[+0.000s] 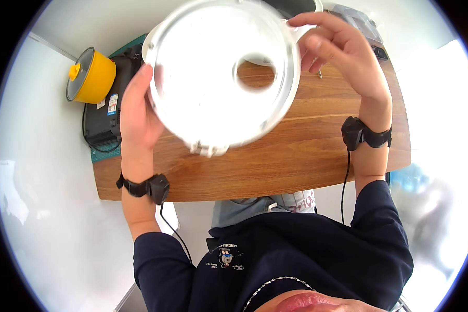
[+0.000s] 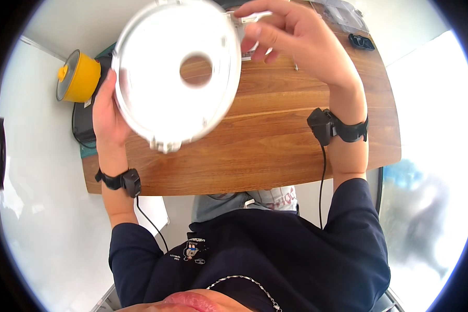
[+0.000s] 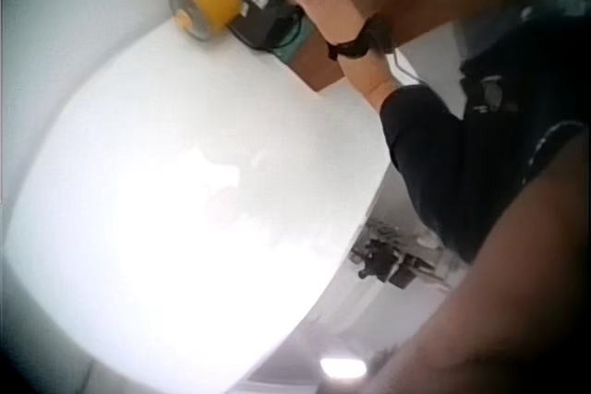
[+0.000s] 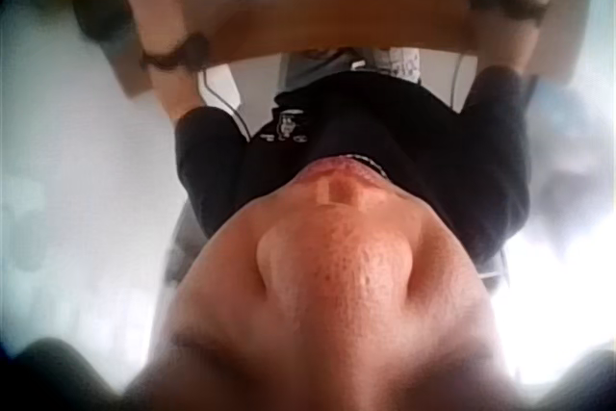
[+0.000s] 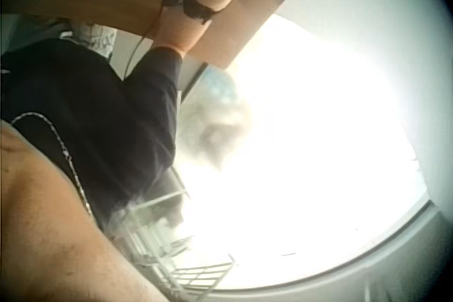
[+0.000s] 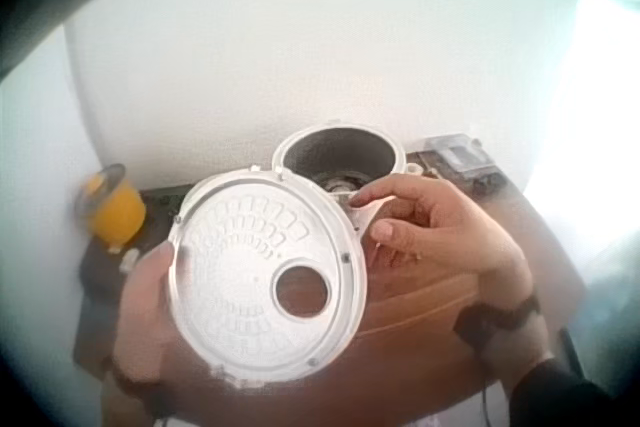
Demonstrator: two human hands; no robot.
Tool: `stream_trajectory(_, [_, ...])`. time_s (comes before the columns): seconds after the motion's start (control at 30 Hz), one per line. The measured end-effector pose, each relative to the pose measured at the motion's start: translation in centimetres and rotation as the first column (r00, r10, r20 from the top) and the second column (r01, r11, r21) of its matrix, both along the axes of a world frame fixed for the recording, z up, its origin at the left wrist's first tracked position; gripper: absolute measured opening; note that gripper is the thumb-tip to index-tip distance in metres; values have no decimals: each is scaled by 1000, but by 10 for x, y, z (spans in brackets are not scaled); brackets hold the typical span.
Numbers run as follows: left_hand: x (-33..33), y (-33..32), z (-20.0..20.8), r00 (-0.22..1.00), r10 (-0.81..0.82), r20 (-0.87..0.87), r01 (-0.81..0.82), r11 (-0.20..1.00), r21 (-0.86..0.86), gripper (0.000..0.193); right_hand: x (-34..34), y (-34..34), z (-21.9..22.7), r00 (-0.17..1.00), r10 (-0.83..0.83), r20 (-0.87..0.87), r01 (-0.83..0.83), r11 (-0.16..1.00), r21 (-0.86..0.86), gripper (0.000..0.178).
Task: The person uses a screwdriver to remove screws from a white plastic lid, then detaches a curved plastic piece. They place the lid aside and pick up a white rice cooker, attempting to fit the lid onto the cooker body multiple times before removing it again.
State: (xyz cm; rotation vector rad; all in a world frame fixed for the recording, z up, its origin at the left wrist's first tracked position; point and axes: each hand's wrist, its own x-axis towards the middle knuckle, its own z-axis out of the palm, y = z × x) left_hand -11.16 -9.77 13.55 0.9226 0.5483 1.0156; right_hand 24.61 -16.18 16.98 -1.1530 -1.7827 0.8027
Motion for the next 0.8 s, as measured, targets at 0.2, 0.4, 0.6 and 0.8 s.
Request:
stream_trajectory(0.2, [-33, -9, -43, 955, -220, -198, 205, 974, -93, 44, -20, 0, -8, 971, 76, 226, -32, 981, -193, 40])
stream_trajectory(0.4, [-8, 10, -80, 914, -336, -227, 281, 928, -245, 40, -19, -17, -58, 924, 47, 380, 46, 972, -233, 36])
stream_trajectory(0.6, [27, 29, -110, 878, -358, -318, 313, 932, -185, 40, 24, -22, -80, 804, -198, 561, 378, 899, -223, 23])
stream_trajectory(0.8, [68, 25, -119, 691, -70, -719, 290, 939, 187, 39, 35, -20, -114, 877, -315, 362, 413, 880, -234, 28])
